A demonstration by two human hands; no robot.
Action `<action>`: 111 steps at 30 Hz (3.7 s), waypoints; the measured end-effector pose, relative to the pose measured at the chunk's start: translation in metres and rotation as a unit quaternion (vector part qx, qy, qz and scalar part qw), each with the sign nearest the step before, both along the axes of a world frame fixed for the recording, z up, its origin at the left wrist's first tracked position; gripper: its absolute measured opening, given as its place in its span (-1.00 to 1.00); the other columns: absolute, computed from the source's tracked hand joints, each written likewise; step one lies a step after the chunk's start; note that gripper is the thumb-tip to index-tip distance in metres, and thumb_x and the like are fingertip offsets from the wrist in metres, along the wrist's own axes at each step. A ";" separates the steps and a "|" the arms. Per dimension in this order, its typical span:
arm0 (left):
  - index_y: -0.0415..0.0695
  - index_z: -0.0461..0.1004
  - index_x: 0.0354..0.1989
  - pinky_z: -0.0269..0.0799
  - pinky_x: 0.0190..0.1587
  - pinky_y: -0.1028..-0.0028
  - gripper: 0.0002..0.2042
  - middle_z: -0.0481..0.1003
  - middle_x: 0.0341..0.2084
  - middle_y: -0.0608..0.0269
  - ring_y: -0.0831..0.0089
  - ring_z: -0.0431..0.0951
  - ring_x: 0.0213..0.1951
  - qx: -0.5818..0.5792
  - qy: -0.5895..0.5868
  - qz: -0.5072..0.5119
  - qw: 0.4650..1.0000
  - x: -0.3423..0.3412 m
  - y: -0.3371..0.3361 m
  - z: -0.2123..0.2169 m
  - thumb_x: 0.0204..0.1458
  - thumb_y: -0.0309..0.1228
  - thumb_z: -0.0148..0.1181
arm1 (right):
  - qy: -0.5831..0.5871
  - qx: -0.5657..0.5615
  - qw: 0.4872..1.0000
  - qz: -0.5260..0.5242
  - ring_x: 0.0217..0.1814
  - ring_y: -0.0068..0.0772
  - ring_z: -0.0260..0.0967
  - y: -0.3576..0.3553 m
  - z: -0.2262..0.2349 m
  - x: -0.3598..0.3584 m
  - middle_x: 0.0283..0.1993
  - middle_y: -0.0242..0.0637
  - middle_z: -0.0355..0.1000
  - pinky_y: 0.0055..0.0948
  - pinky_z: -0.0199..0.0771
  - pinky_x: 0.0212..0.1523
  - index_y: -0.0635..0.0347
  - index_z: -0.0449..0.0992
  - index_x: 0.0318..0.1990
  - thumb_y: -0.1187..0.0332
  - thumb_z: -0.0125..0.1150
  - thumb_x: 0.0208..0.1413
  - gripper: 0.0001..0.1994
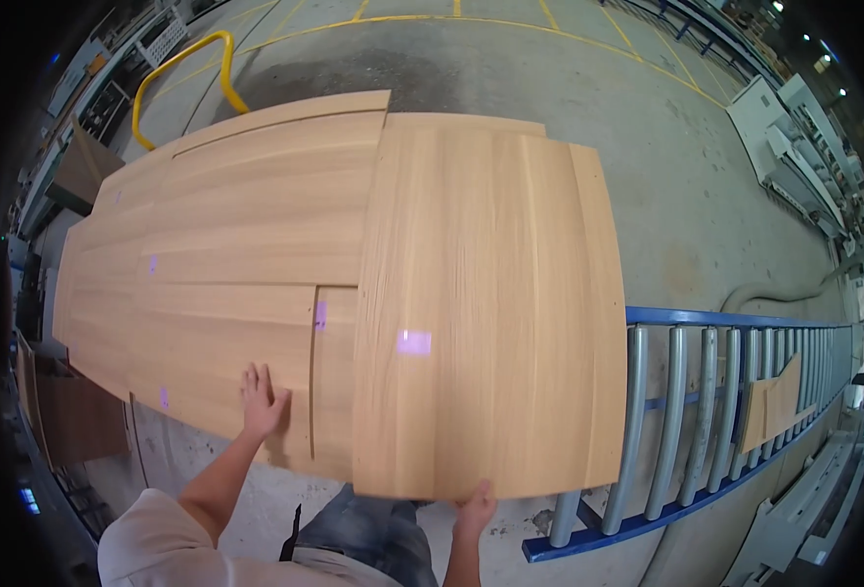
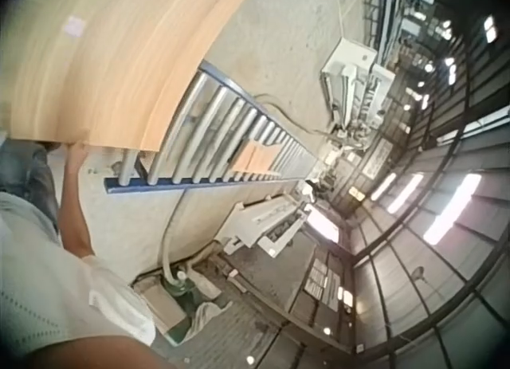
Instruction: Moving wooden panels from a processing machine and stacking them onto a larger assembly.
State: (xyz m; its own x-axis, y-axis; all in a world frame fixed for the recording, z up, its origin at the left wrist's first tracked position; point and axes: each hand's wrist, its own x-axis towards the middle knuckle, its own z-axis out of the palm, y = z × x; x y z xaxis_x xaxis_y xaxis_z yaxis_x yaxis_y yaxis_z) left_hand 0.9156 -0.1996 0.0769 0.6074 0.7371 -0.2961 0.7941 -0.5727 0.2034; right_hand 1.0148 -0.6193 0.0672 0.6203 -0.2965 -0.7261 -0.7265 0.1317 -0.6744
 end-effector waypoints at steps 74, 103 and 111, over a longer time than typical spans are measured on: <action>0.05 -0.05 0.38 -0.53 0.30 -0.16 -0.06 -0.10 0.31 -0.31 -0.09 -0.25 0.38 0.088 0.037 0.119 0.988 0.067 -0.046 0.008 -0.13 0.34 -0.01 | -0.278 -0.137 0.831 0.461 0.33 -0.24 0.09 -0.032 -0.032 0.497 0.33 -0.05 0.12 -0.39 0.04 0.30 0.38 0.03 0.31 0.38 0.14 0.17 -0.38; -0.02 -0.16 0.40 -0.56 0.29 -0.19 0.02 -0.18 0.33 -0.30 -0.09 -0.32 0.39 0.077 0.044 0.085 0.992 0.111 -0.099 0.007 -0.18 0.30 0.08 | -0.301 -0.252 0.792 0.468 0.40 -0.14 -0.01 -0.030 -0.035 0.497 0.35 0.09 0.04 -0.37 -0.06 0.36 0.49 -0.06 0.32 0.28 0.19 0.12 -0.26; -0.05 -0.16 0.40 -0.49 0.28 -0.21 -0.03 -0.22 0.35 -0.23 -0.10 -0.35 0.39 0.023 0.035 0.093 0.995 0.106 -0.098 0.014 -0.10 0.29 0.02 | -0.281 -0.403 0.696 0.524 0.45 0.08 -0.19 -0.011 0.003 0.471 0.41 0.16 -0.14 -0.10 -0.22 0.40 0.36 -0.07 0.35 0.10 0.12 0.13 -0.22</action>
